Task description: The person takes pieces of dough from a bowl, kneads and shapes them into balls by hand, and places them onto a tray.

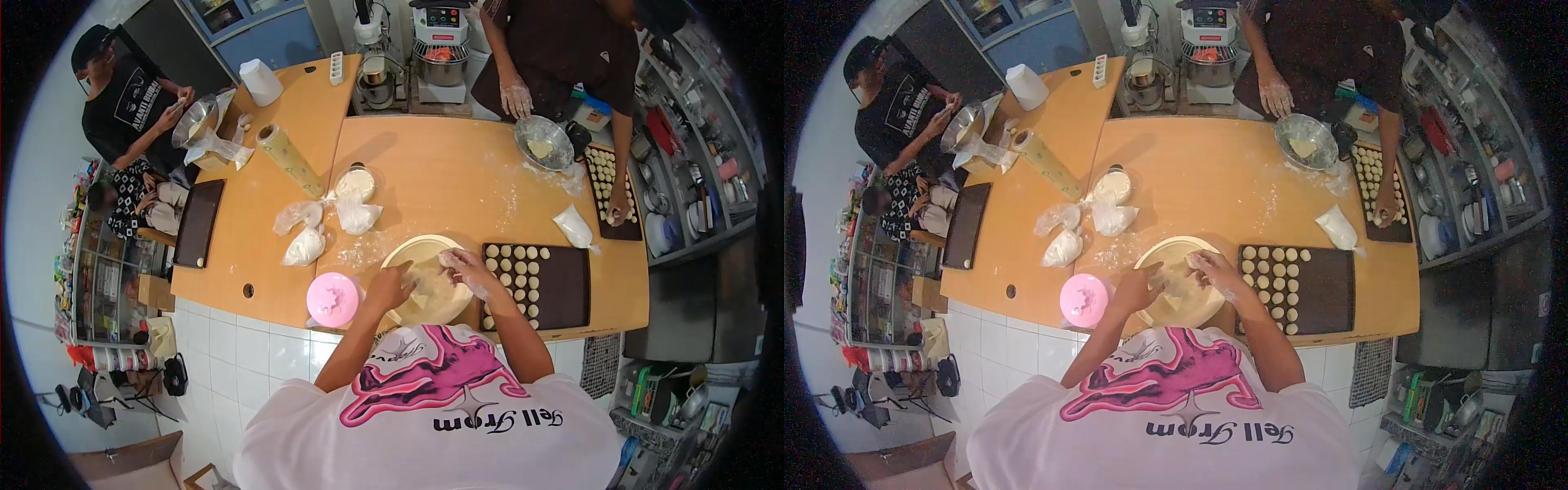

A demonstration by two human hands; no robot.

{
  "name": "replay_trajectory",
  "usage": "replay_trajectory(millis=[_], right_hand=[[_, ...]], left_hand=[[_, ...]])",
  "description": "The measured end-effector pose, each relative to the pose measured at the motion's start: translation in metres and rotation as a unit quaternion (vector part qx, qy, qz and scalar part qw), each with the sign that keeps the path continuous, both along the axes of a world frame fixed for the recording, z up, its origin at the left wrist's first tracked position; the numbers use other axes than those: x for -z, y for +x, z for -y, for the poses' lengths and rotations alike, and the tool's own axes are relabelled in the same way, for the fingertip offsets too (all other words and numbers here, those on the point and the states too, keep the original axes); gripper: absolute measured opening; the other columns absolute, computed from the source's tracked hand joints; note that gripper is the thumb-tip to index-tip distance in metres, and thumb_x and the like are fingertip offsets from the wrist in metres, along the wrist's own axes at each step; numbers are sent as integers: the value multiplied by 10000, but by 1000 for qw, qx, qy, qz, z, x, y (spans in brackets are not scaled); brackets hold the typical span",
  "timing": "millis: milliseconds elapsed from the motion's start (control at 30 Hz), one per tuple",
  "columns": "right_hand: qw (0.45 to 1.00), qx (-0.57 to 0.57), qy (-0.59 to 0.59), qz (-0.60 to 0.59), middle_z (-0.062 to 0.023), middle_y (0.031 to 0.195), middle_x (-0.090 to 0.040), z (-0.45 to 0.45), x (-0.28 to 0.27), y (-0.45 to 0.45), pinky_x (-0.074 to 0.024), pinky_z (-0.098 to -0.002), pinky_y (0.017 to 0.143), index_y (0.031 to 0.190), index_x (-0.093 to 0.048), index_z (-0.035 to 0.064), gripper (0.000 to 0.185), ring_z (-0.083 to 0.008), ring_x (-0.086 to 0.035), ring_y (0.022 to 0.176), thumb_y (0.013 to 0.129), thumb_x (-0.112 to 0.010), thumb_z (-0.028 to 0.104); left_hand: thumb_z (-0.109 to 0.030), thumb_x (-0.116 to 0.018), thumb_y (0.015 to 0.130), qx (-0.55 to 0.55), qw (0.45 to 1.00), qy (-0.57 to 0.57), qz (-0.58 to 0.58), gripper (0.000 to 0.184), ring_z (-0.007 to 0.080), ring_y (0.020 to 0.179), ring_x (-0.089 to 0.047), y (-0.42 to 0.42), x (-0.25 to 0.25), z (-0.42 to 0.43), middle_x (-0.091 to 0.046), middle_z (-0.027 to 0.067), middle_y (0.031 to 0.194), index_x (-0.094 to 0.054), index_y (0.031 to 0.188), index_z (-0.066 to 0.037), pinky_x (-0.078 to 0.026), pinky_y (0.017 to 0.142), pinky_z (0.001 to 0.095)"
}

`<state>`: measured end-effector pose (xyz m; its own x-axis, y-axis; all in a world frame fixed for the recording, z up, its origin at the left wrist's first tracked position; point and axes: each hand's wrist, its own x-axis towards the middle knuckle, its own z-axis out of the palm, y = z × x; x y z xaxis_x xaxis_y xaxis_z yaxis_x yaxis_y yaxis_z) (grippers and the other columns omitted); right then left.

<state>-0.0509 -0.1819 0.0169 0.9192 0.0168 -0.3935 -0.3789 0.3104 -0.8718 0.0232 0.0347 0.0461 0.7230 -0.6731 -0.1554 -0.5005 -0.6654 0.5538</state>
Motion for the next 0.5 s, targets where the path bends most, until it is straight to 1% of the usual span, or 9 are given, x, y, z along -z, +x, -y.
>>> replay_trajectory(millis=[100,167,200,233,267,300,400,433,500], right_hand=[[999,-18,-37,-3,-55,796,-629,-4,4,1,-448,-241,570,996,-606,48,373,-90,-536,638,961,-517,409],[998,-26,-62,-22,-54,766,-624,-13,4,2,-449,-244,570,933,-614,46,415,-94,-545,643,957,-507,446],[998,-6,-49,-30,-54,767,-623,-19,6,2,-452,-250,575,923,-616,48,443,-99,-551,648,954,-494,473],[999,14,-36,-38,-54,769,-623,-25,8,2,-455,-256,579,914,-618,50,471,-103,-556,654,951,-481,499],[998,34,-23,-46,-54,770,-623,-32,11,2,-458,-262,584,905,-620,52,499,-108,-561,659,948,-468,525],[997,58,-19,-44,-51,761,-612,-39,8,2,-468,-279,607,921,-617,45,567,-126,-579,678,939,-432,580],[998,63,22,-21,-51,698,-607,-39,-8,-4,-467,-277,579,880,-631,21,642,-164,-573,605,931,-401,617],[998,43,27,-25,-64,726,-621,-37,-12,-6,-474,-285,589,913,-635,12,631,-167,-581,619,933,-414,602],[999,1,36,-32,-89,783,-650,-28,-17,-6,-486,-301,607,980,-642,-6,614,-174,-597,647,937,-441,572]], left_hand=[[-266,-596,867,-28,989,-144,12,490,429,1040,-579,-5,5,8,-608,272,1114,-521,1275,-7,-460,915,450],[-281,-555,896,13,967,-254,25,505,443,1103,-533,-11,9,20,-576,283,1165,-476,1309,0,-408,979,460],[-288,-535,911,33,951,-307,31,513,450,1135,-511,-15,12,27,-560,289,1190,-453,1326,3,-381,1011,465],[-263,-500,929,36,952,-305,-6,499,458,1152,-485,-20,18,35,-543,283,1210,-411,1351,-10,-336,1047,473],[-261,-503,929,20,953,-303,9,471,451,1132,-501,-22,22,39,-559,276,1186,-436,1321,-9,-339,1043,473],[-259,-507,928,4,953,-302,23,443,445,1112,-518,-22,22,44,-575,268,1162,-461,1291,-8,-342,1039,472],[-259,-516,929,-4,962,-272,34,369,409,1043,-569,-12,15,45,-617,241,1067,-511,1189,3,-371,1013,462],[-260,-519,930,0,966,-257,32,349,394,1018,-586,-10,10,43,-630,231,1031,-524,1154,7,-383,1003,456],[-266,-516,941,-49,965,-251,-55,317,342,991,-613,-12,0,43,-656,182,962,-539,1097,9,-411,977,426]])
